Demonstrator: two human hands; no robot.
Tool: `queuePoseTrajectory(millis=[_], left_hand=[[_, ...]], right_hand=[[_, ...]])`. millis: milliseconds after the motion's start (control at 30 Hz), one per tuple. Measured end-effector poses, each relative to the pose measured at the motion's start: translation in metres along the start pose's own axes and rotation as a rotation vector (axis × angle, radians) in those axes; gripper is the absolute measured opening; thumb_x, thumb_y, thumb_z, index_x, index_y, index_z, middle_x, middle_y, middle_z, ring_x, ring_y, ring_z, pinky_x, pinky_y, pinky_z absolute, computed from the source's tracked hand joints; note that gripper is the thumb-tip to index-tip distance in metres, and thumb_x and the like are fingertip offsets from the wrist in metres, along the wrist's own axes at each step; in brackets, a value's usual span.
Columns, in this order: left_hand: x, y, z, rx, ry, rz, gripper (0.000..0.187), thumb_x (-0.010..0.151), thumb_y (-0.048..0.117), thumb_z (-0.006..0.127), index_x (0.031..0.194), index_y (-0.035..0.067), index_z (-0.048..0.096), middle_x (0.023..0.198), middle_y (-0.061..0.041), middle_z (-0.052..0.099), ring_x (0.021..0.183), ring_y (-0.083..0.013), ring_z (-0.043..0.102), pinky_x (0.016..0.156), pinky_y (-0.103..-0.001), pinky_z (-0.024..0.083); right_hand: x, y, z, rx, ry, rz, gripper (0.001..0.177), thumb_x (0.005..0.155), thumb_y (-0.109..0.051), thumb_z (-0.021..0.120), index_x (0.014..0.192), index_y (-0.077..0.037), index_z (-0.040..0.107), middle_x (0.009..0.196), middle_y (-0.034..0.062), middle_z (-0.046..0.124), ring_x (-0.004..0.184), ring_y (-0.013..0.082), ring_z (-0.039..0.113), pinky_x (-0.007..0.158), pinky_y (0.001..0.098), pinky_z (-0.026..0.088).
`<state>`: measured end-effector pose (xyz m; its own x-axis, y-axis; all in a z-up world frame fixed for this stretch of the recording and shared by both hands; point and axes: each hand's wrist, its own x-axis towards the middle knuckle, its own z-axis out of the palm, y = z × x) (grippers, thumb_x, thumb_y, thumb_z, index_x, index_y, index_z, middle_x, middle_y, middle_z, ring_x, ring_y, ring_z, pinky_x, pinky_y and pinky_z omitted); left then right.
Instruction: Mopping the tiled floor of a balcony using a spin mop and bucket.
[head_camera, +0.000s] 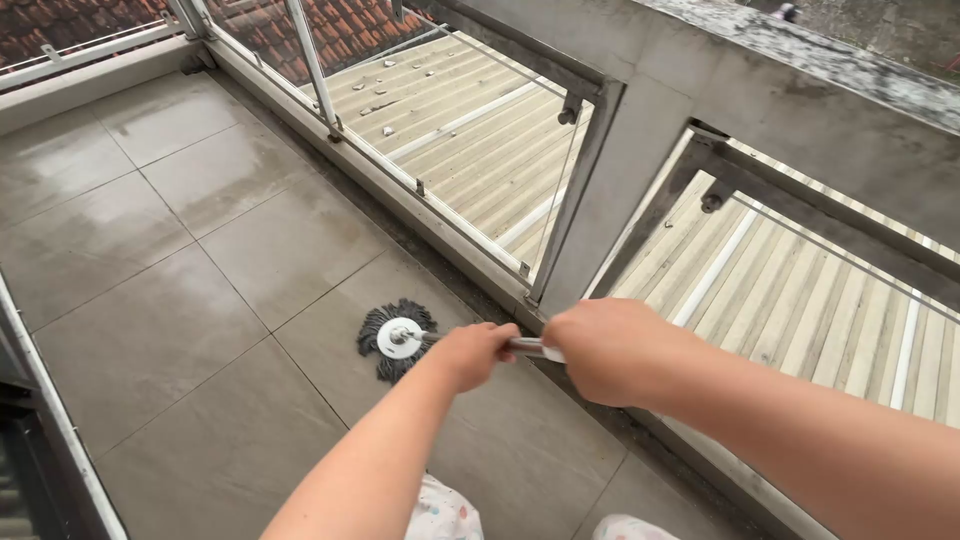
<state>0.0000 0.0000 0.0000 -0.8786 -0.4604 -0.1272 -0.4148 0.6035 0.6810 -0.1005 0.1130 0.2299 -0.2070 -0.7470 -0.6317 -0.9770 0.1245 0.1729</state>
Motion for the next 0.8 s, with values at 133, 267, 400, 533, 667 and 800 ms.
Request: queuePoseTrajectory(millis=[133,267,400,533,667,800], left_hand=[[0.017,-0.048,-0.024,0.017,0.030,-0.003,0.016,0.096,0.012,0.055,0.108,0.021,0.060,0.107,-0.005,0.068,0.102,-0.0341,0.064,0.083,-0.046,0.051],[0.037,-0.092,-0.059,0.010,-0.007,-0.060,0.016,0.094,0.007,0.054,0.103,0.018,0.061,0.107,-0.006,0.068,0.103,-0.0314,0.064,0.083,-0.044,0.051],[0.071,-0.150,-0.090,0.006,0.011,-0.055,0.018,0.093,0.004,0.054,0.103,0.016,0.062,0.109,-0.007,0.068,0.104,-0.0323,0.064,0.083,-0.043,0.051],[0.087,-0.185,-0.134,-0.023,0.030,-0.108,0.021,0.094,0.005,0.053,0.109,0.018,0.061,0.109,-0.007,0.067,0.104,-0.0322,0.064,0.084,-0.043,0.051],[0.109,-0.231,-0.171,-0.026,0.035,-0.113,0.023,0.094,0.003,0.052,0.110,0.016,0.062,0.112,-0.007,0.068,0.105,-0.0320,0.064,0.086,-0.042,0.052],[0.123,-0.261,-0.210,-0.020,0.019,-0.196,0.032,0.094,-0.002,0.049,0.117,0.017,0.060,0.117,-0.005,0.068,0.108,-0.0301,0.064,0.088,-0.041,0.052]], right_hand=[[0.053,-0.016,-0.013,0.038,0.013,-0.020,0.037,0.083,0.003,0.058,0.112,-0.016,0.072,0.094,0.0105,0.073,0.095,0.0319,0.071,0.079,0.0453,0.058],[0.114,-0.027,-0.032,0.085,0.072,-0.080,0.026,0.081,0.002,0.061,0.100,-0.010,0.074,0.092,0.0116,0.071,0.093,0.0339,0.070,0.074,0.0462,0.057],[0.168,-0.038,-0.070,0.068,0.109,-0.127,0.017,0.078,0.002,0.064,0.090,-0.006,0.073,0.091,0.0140,0.071,0.092,0.0353,0.070,0.073,0.0462,0.057],[0.210,-0.060,-0.118,0.073,0.040,-0.075,0.016,0.079,0.004,0.061,0.089,-0.003,0.072,0.089,0.0148,0.073,0.088,0.0350,0.071,0.071,0.0471,0.058],[0.257,-0.073,-0.156,0.064,0.121,-0.124,0.016,0.081,0.002,0.061,0.090,-0.004,0.073,0.089,0.0147,0.072,0.089,0.0346,0.070,0.071,0.0464,0.058],[0.291,-0.095,-0.193,0.085,0.116,-0.090,0.015,0.082,0.001,0.062,0.092,-0.003,0.073,0.090,0.0153,0.074,0.088,0.0347,0.072,0.072,0.0458,0.059]])
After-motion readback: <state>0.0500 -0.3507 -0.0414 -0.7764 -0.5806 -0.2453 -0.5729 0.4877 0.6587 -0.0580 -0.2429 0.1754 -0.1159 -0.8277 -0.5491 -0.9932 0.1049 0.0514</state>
